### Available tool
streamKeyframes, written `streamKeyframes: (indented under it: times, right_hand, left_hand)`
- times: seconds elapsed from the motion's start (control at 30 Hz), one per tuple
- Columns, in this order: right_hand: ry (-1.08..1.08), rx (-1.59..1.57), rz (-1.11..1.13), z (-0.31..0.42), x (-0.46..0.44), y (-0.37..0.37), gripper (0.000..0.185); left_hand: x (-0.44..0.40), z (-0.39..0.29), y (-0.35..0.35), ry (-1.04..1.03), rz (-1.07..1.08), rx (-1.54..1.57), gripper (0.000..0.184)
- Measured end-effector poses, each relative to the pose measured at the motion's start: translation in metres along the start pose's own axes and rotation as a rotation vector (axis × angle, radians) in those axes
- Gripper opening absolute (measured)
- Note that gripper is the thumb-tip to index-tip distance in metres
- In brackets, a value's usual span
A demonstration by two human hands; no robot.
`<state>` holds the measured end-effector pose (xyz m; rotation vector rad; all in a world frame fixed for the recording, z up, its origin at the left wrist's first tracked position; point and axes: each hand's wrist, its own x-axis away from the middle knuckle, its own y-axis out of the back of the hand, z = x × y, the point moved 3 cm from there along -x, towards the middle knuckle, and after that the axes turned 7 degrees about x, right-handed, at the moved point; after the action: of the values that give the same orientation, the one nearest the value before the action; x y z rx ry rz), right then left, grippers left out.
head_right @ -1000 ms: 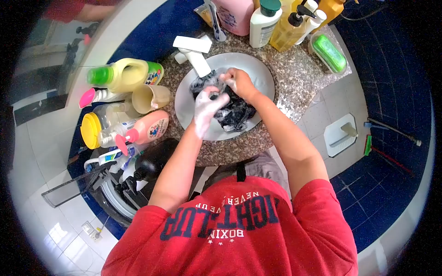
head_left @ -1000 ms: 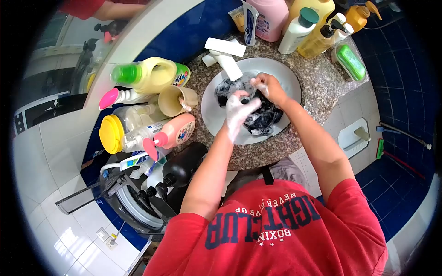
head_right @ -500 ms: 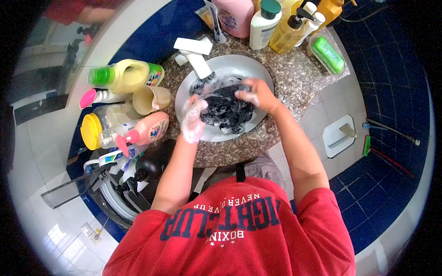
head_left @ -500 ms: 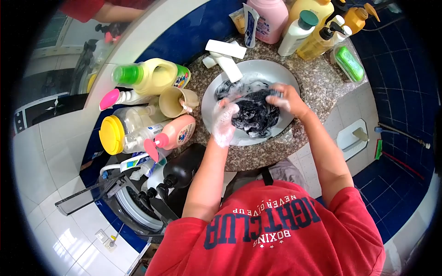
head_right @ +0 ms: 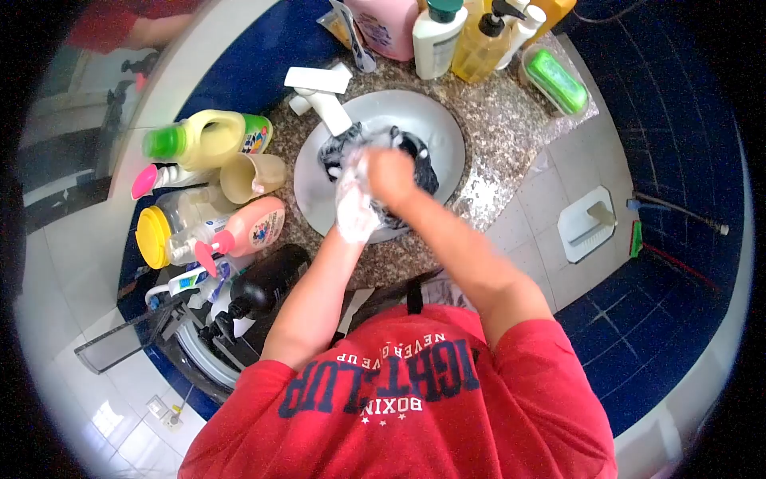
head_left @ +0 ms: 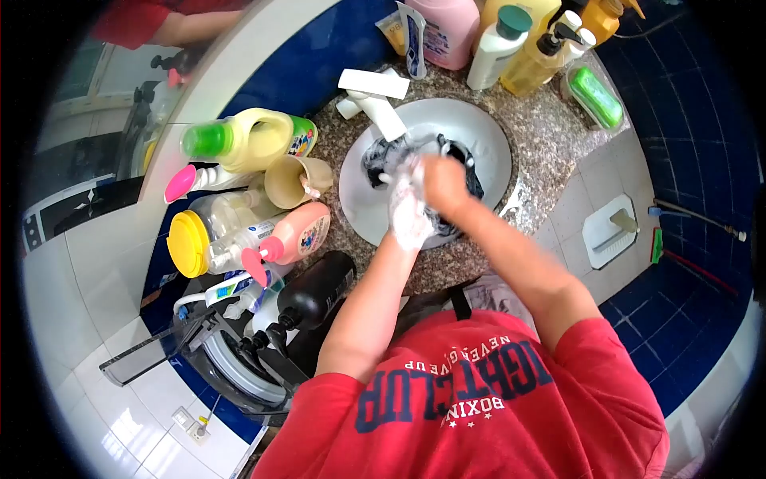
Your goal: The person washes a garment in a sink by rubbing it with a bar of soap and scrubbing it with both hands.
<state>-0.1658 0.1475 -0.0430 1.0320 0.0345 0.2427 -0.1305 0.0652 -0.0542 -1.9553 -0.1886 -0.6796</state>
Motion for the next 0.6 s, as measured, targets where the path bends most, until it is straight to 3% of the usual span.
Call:
streamKeyframes:
  times: [0.03,0.13,0.17,0.2,0.27,0.3,0.33,0.4,0.47,0.53,0.57,0.6]
  right_hand:
    - [-0.045,-0.064,-0.054,-0.008,-0.01,0.011,0.015]
    - [-0.01,-0.103,-0.084,-0.003,-0.007,-0.002,0.014]
    - [0.114,-0.073,-0.073,0.017,0.006,0.009,0.011]
    - [0.214,-0.068,-0.134,0.034,0.02,0.014,0.008]
    - [0.191,-0.17,-0.01,0.054,0.034,0.023,0.007]
    - [0.209,-0.122,-0.053,0.046,0.031,0.009,0.006]
    - [0.233,-0.126,-0.164,0.036,0.023,0.011,0.016]
    - [0.004,-0.027,0.021,0.009,-0.003,0.021,0.022]
    - [-0.026,-0.128,0.016,-0.019,-0.027,0.024,0.03]
    - [-0.03,-0.304,0.175,-0.034,-0.041,0.025,0.035]
    - [0.014,-0.484,0.239,-0.034,-0.042,0.03,0.035]
    - [0.021,-0.479,0.236,-0.033,-0.041,0.034,0.035]
  left_hand:
    - [0.017,-0.003,-0.038,0.035,-0.042,0.119,0.031]
    - [-0.006,0.002,0.001,-0.001,-0.099,-0.013,0.03]
    - [-0.019,0.007,0.025,-0.027,-0.08,-0.112,0.03]
    - [-0.047,0.025,0.077,0.071,0.225,0.568,0.028]
    - [0.006,-0.006,-0.005,0.096,0.067,0.067,0.031]
    - [-0.014,0.013,0.034,0.163,0.414,0.228,0.037]
    - [-0.012,0.014,0.035,0.163,0.412,0.224,0.037]
    - [0.02,-0.011,-0.038,0.144,-0.247,0.088,0.04]
    - [0.019,-0.019,-0.028,0.114,-0.194,0.105,0.033]
    - [0.005,-0.028,0.005,-0.004,-0.129,-0.602,0.036]
    - [0.017,-0.035,-0.022,-0.183,-0.157,-1.057,0.035]
    - [0.017,-0.033,-0.025,-0.156,0.062,-1.131,0.032]
